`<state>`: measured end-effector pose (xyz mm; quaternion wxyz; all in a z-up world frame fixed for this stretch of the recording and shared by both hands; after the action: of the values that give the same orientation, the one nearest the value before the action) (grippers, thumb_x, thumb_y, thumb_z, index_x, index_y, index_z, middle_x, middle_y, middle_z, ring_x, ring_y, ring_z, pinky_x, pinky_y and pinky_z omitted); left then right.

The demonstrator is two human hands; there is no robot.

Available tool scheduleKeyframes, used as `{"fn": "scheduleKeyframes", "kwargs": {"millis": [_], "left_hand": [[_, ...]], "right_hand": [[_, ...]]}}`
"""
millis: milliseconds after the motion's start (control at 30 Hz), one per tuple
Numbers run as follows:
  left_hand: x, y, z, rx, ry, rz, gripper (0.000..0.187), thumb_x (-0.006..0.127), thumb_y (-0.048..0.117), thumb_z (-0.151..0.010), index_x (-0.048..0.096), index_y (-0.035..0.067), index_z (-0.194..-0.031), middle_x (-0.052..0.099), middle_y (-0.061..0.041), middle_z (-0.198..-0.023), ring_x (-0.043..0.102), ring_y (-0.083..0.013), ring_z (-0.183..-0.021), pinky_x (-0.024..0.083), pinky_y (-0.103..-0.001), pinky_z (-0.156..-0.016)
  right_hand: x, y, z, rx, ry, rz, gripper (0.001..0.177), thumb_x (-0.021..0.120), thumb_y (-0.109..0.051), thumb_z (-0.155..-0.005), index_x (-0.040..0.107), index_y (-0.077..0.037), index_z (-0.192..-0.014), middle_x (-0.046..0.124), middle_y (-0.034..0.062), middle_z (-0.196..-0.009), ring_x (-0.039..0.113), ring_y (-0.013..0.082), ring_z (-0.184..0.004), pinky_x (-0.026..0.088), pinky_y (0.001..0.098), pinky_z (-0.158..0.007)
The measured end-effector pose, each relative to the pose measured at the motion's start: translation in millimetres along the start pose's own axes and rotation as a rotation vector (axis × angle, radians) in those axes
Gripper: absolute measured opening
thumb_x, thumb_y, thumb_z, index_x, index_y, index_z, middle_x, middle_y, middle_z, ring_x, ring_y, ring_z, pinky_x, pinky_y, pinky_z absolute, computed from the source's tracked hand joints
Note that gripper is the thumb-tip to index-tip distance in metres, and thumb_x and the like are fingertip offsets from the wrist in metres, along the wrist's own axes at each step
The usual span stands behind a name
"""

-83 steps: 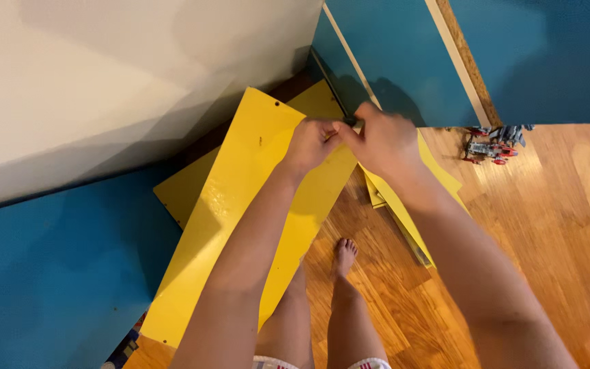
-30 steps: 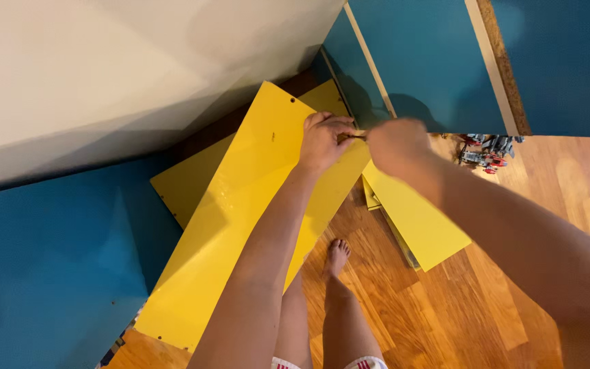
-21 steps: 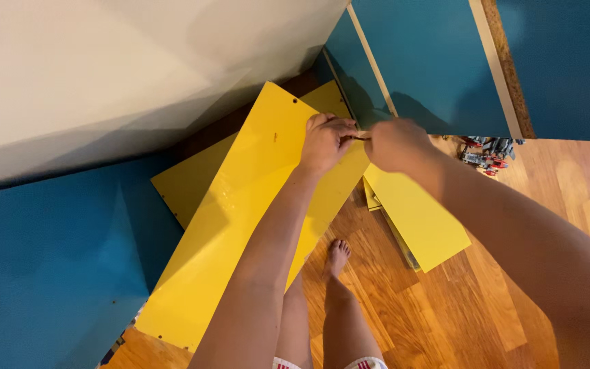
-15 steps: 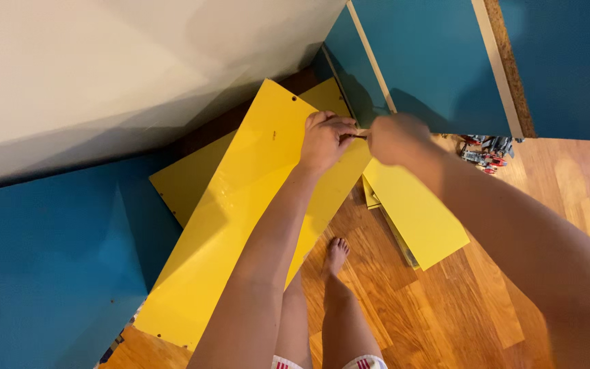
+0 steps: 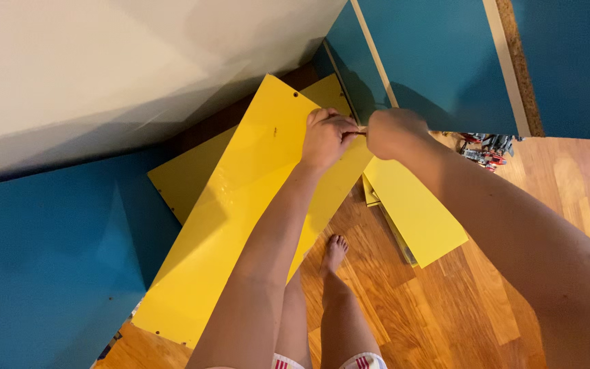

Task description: The person assembles a yellow flat-pack furniture unit by hand, using a screwdriver to tighten screws into pre-drilled holes on the panels. The person repeatedly reaches for screws and fastens them, then lifts and repositions the panels to continue assembly.

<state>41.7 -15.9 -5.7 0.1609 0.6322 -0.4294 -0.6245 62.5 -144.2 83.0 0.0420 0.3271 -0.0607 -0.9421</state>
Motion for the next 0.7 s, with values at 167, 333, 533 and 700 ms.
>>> {"fn": "scheduleKeyframes", "kwargs": {"millis": [167,333,533,700], "left_hand": [[0.0,-0.7,-1.5,-0.024,0.026,0.070,0.013,0.084,0.018,-0.075,0.082,0.018,-0.088,0.079,0.007,-0.103,0.059,-0.0188,-0.113,0.037,-0.039,-0.107],[-4.6,0.1,0.8,0.016,0.067,0.039,0.017,0.083,0.020,-0.077,0.082,0.019,-0.094,0.078,0.005,-0.105,0.060,-0.0203,-0.113,0.037,-0.041,-0.108],[-5.2,1.0,0.9,0.061,0.060,0.004,0.015,0.083,0.018,-0.077,0.082,0.017,-0.092,0.079,0.006,-0.104,0.061,-0.0210,-0.110,0.038,-0.042,-0.105],[-6.1,0.7,1.2,0.067,0.083,0.016,0.016,0.084,0.017,-0.075,0.082,0.015,-0.090,0.078,0.005,-0.102,0.061,-0.0184,-0.110,0.039,-0.040,-0.106]], "right_hand": [[17.1,-27.8,22.2,-0.412,0.259,0.569,0.019,0.066,-0.016,-0.087,0.077,-0.009,-0.100,0.074,0.0110,-0.105,0.071,0.0256,-0.100,0.058,0.0390,-0.075],[22.7,-39.9,19.2,-0.499,0.347,0.780,0.022,0.071,-0.020,-0.080,0.077,-0.009,-0.099,0.070,0.0099,-0.103,0.066,0.0262,-0.100,0.057,0.0382,-0.077],[-2.5,-3.8,-14.5,-0.177,-0.004,0.051,0.026,0.064,-0.021,-0.092,0.078,0.000,-0.098,0.077,0.0210,-0.097,0.076,0.0334,-0.093,0.059,0.0432,-0.082],[-4.1,4.4,-13.0,-0.143,-0.047,-0.150,0.023,0.062,-0.020,-0.093,0.076,-0.009,-0.107,0.079,0.0184,-0.096,0.076,0.0332,-0.090,0.059,0.0449,-0.083]]}}
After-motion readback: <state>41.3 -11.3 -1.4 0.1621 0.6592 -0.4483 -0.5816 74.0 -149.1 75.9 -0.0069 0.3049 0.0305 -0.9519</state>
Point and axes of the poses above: each hand's wrist, its own z-axis away from the middle knuckle, its own x-axis out of the palm, y = z × x, the point moved 5 cm from there along -z, towards the middle knuckle
